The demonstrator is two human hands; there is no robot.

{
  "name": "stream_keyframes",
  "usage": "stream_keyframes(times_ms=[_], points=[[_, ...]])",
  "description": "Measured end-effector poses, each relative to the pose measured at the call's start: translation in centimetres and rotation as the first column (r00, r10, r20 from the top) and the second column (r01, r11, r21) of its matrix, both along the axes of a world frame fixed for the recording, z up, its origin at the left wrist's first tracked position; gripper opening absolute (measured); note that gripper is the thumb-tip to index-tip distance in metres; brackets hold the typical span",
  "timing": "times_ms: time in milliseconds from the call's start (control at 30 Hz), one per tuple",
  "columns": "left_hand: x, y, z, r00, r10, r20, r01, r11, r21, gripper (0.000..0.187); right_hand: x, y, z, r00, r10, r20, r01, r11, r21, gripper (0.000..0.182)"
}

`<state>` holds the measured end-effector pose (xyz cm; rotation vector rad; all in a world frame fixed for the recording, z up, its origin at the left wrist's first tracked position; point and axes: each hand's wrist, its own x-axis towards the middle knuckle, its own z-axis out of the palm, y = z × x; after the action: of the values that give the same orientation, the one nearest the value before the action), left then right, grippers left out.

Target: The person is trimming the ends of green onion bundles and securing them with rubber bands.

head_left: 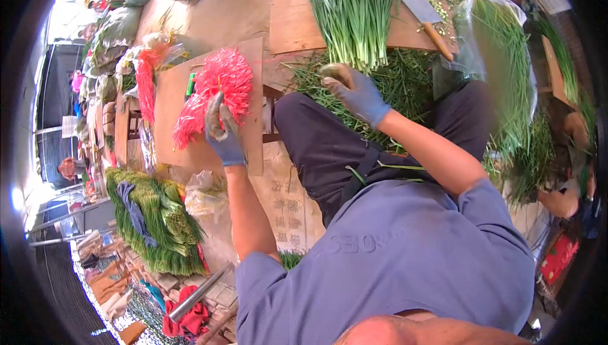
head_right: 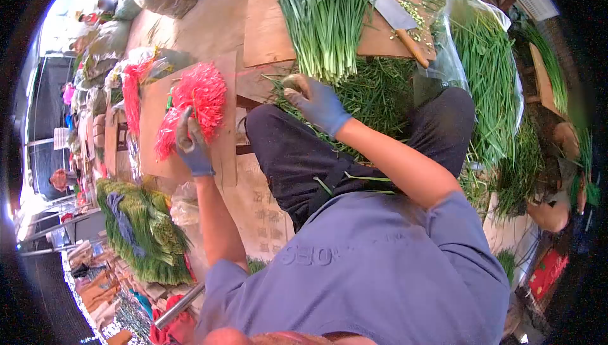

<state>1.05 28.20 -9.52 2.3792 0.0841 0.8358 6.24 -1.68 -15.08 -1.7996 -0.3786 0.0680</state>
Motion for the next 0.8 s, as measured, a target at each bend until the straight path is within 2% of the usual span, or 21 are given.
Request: stream_keyframes(times_ms=[67, 167, 267, 367, 400, 467, 500, 567, 633, 733, 767, 800], points=[[-2.3, 1.0, -1.7, 0.999, 0.029, 0.019, -0.029, 0.999, -0.046, 0.023, 2.1, 3.2, -0.7, 0.984, -0.016, 0.176, 0.046, 0.986, -0.162, 0.035], [-6.0, 1.4, -2.5, 0.997, 0.071, -0.033, -0.072, 0.997, -0.022, 0.023, 6.3, 9.4, -2.0, 0.833, -0.022, 0.553, 0.089, 0.991, -0.096, 0.035], [-8.5, 1.4, -3.0, 0.983, 0.140, -0.120, -0.148, 0.987, -0.068, 0.023, 9.7, 15.5, -3.8, 0.827, 0.045, 0.560, 0.162, 0.936, -0.313, 0.035], [-9.9, 1.7, -3.9, 0.972, 0.179, -0.151, -0.195, 0.976, -0.098, 0.023, 12.3, 19.5, -4.1, 0.914, 0.242, 0.324, 0.029, 0.760, -0.649, 0.036], [-10.4, 1.8, -4.0, 0.969, 0.184, -0.163, -0.200, 0.976, -0.090, 0.023, 12.9, 20.4, -4.6, 0.933, 0.244, 0.264, -0.023, 0.773, -0.634, 0.028], [-10.0, 2.2, -4.2, 0.972, 0.183, -0.147, -0.196, 0.977, -0.080, 0.023, 15.0, 23.0, -8.5, 0.900, 0.274, 0.339, 0.040, 0.723, -0.690, 0.020], [-9.8, 2.6, -4.7, 0.975, 0.171, -0.142, -0.185, 0.978, -0.094, 0.023, 15.0, 22.5, -7.4, 0.873, 0.241, 0.425, 0.061, 0.809, -0.585, 0.017], [-9.8, 3.4, -5.8, 0.975, 0.155, -0.157, -0.174, 0.978, -0.119, 0.024, 16.4, 22.7, -7.8, 0.882, 0.254, 0.398, 0.045, 0.794, -0.606, 0.021], [-8.8, 3.2, -5.7, 0.977, 0.145, -0.158, -0.166, 0.978, -0.130, 0.024, 17.0, 20.8, -5.3, 0.956, 0.246, 0.159, -0.083, 0.751, -0.656, 0.027], [-7.0, 1.9, -4.7, 0.986, 0.091, -0.141, -0.110, 0.985, -0.135, 0.024, 19.7, 15.9, -1.7, 0.992, 0.110, 0.069, -0.053, 0.828, -0.558, 0.027], [-6.2, 1.3, -4.4, 0.989, 0.069, -0.130, -0.086, 0.987, -0.134, 0.024, 21.3, 13.8, -1.1, 0.990, 0.124, -0.070, -0.141, 0.923, -0.357, 0.027], [-5.6, 0.7, -4.2, 0.994, 0.033, -0.105, -0.050, 0.985, -0.166, 0.023, 21.4, 11.1, 1.7, 0.971, 0.127, -0.205, -0.144, 0.987, -0.070, 0.023]])
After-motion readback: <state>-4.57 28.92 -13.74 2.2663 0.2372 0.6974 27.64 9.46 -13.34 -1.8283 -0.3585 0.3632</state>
